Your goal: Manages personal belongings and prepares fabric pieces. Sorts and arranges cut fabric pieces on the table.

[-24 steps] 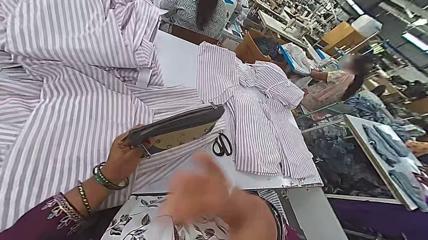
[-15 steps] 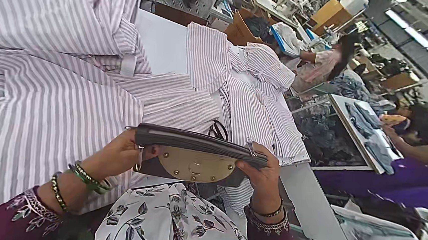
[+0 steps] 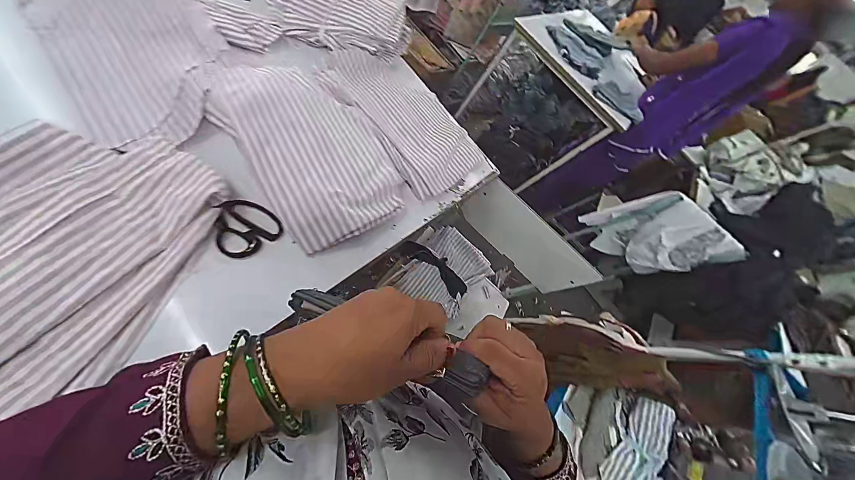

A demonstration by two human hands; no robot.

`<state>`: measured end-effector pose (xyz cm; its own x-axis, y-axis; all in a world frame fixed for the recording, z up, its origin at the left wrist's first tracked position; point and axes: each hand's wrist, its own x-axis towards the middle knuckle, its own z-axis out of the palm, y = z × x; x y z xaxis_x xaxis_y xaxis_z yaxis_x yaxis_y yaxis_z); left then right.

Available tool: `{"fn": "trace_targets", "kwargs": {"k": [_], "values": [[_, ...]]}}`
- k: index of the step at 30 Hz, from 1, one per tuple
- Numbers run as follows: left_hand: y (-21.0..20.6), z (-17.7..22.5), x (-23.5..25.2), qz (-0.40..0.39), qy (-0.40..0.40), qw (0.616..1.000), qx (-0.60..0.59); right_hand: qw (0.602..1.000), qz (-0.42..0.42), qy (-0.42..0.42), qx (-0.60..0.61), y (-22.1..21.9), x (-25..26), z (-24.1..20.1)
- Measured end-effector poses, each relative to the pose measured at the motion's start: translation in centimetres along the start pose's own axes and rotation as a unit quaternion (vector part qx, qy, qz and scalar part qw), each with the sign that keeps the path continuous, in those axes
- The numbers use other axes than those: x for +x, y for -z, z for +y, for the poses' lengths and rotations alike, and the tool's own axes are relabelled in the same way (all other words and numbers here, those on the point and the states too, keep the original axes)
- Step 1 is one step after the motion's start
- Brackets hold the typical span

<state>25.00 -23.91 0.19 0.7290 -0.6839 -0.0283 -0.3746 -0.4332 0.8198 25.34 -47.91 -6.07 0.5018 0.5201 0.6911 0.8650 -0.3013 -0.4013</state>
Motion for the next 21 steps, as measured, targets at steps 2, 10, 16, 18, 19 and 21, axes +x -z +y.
{"fn": "trace_targets", "kwargs": {"k": [2,10,16,18,19,21], "values": [[-0.6,0.5,3.2,-0.101,0.079,0.992,-0.009,0.999,-0.001,-0.01,-0.049,1.2,-2.5,0.5],[-7.4,-0.8,14.3,-0.203,0.096,0.945,-0.239,0.97,0.048,-0.147,-0.188,6.9,-10.8,2.0],[-12.6,0.1,20.5,-0.245,0.191,0.914,-0.263,0.92,0.095,-0.264,-0.274,9.0,-17.2,1.5],[-14.3,0.2,21.7,-0.265,0.212,0.905,-0.256,0.906,0.096,-0.286,-0.297,9.2,-18.6,1.2],[-14.9,0.3,22.2,-0.274,0.214,0.904,-0.25,0.903,0.091,-0.294,-0.299,9.4,-19.1,1.2],[-15.7,0.4,22.8,-0.288,0.217,0.901,-0.243,0.904,0.081,-0.306,-0.287,9.7,-19.9,1.2]]}}
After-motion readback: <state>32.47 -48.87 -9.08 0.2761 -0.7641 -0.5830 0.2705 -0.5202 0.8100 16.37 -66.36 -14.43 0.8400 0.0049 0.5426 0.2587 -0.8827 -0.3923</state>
